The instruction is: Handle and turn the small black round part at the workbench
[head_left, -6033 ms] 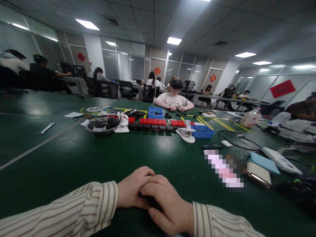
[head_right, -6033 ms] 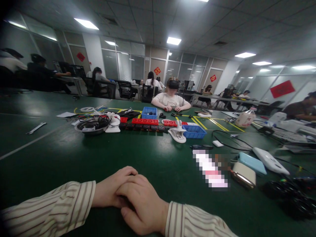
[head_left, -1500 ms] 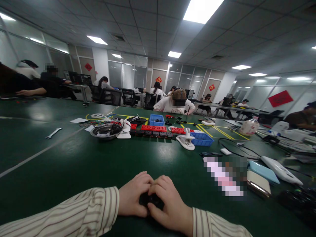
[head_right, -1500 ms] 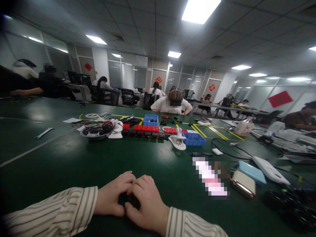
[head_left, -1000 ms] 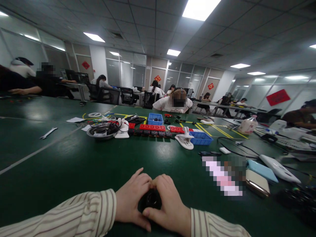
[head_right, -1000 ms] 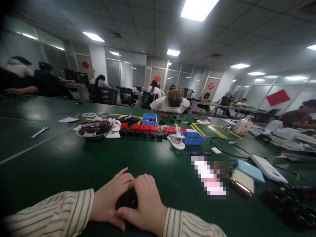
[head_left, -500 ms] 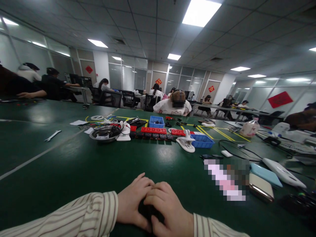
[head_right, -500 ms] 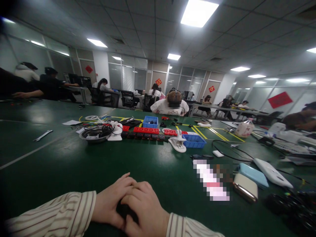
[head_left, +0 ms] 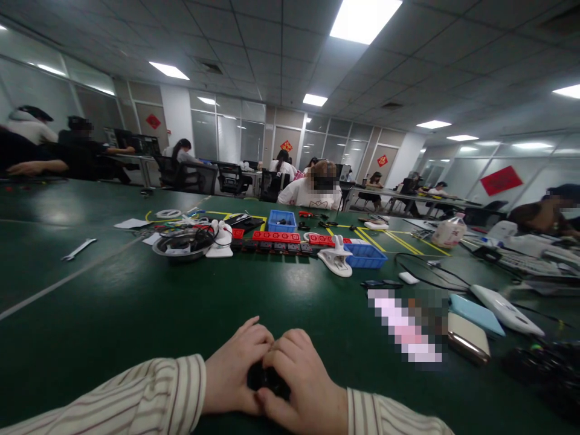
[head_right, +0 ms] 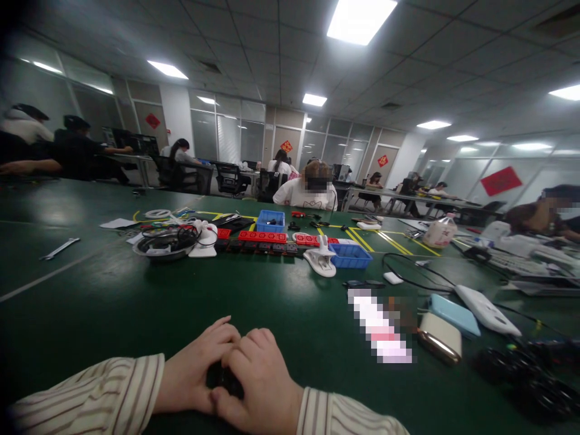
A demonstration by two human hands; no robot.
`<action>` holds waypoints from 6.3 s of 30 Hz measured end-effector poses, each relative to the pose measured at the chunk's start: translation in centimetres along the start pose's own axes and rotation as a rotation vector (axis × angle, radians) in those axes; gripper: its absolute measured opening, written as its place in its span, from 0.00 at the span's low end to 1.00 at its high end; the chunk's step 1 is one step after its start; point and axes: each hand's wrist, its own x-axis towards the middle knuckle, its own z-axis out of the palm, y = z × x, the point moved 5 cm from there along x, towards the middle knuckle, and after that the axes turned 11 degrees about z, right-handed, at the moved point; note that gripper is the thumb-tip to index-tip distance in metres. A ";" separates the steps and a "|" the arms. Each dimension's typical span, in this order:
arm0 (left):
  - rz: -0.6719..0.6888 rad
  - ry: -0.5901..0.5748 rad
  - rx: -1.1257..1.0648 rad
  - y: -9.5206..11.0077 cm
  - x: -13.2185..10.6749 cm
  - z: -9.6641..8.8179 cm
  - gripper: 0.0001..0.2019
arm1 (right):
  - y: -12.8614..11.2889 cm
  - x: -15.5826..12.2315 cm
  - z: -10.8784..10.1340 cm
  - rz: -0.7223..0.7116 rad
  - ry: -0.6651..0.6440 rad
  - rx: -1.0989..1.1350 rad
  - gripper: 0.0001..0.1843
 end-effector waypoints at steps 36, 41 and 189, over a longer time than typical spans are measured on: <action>0.013 -0.070 -0.016 0.8 0.2 -0.4 0.30 | -0.7 0.0 -1.1 -0.013 0.059 0.094 0.24; -0.015 -0.046 0.033 0.7 0.0 -0.2 0.20 | -0.1 -0.2 -0.3 0.070 0.044 -0.033 0.18; -0.080 -0.056 0.116 1.4 0.3 -0.4 0.17 | 1.2 -0.1 0.6 0.141 0.011 -0.064 0.16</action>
